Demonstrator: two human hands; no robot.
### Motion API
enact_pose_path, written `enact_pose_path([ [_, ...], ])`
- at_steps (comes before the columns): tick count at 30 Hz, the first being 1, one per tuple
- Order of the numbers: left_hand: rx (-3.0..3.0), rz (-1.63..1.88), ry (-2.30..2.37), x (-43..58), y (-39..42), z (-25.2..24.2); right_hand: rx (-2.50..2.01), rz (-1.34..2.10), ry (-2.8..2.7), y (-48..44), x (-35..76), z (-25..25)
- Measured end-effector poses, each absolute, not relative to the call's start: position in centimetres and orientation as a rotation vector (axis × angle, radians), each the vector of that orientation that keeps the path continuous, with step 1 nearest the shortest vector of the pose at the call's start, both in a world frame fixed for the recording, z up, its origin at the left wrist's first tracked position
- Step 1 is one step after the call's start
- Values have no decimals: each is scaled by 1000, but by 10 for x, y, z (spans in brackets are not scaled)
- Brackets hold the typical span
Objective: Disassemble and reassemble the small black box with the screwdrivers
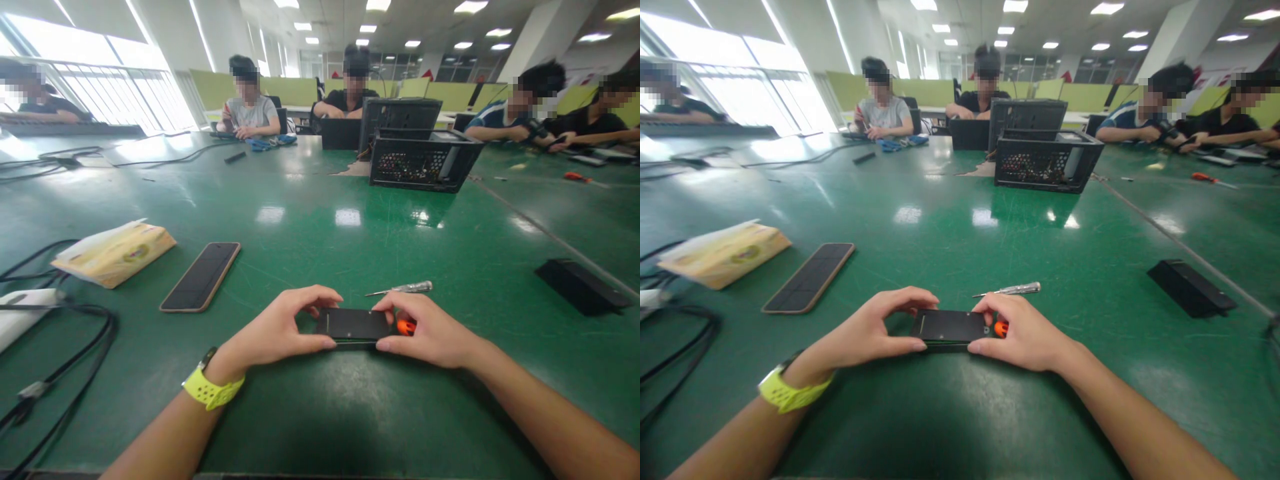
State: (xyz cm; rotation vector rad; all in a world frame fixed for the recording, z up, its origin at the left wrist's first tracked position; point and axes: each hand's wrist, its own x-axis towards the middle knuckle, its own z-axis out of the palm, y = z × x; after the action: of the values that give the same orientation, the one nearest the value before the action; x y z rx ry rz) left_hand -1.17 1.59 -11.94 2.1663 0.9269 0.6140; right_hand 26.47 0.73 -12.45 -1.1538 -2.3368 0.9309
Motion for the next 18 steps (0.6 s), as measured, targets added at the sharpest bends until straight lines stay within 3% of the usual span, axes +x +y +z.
enact_pose_path([
  [10, 2270, 578, 838, -11, 16, -119, -1117, 1247, -2213, 11, 272, -128],
  [18, 2300, 570, 818, -9, 15, -120, -1121, 1196, -2238, 9, 272, -127],
])
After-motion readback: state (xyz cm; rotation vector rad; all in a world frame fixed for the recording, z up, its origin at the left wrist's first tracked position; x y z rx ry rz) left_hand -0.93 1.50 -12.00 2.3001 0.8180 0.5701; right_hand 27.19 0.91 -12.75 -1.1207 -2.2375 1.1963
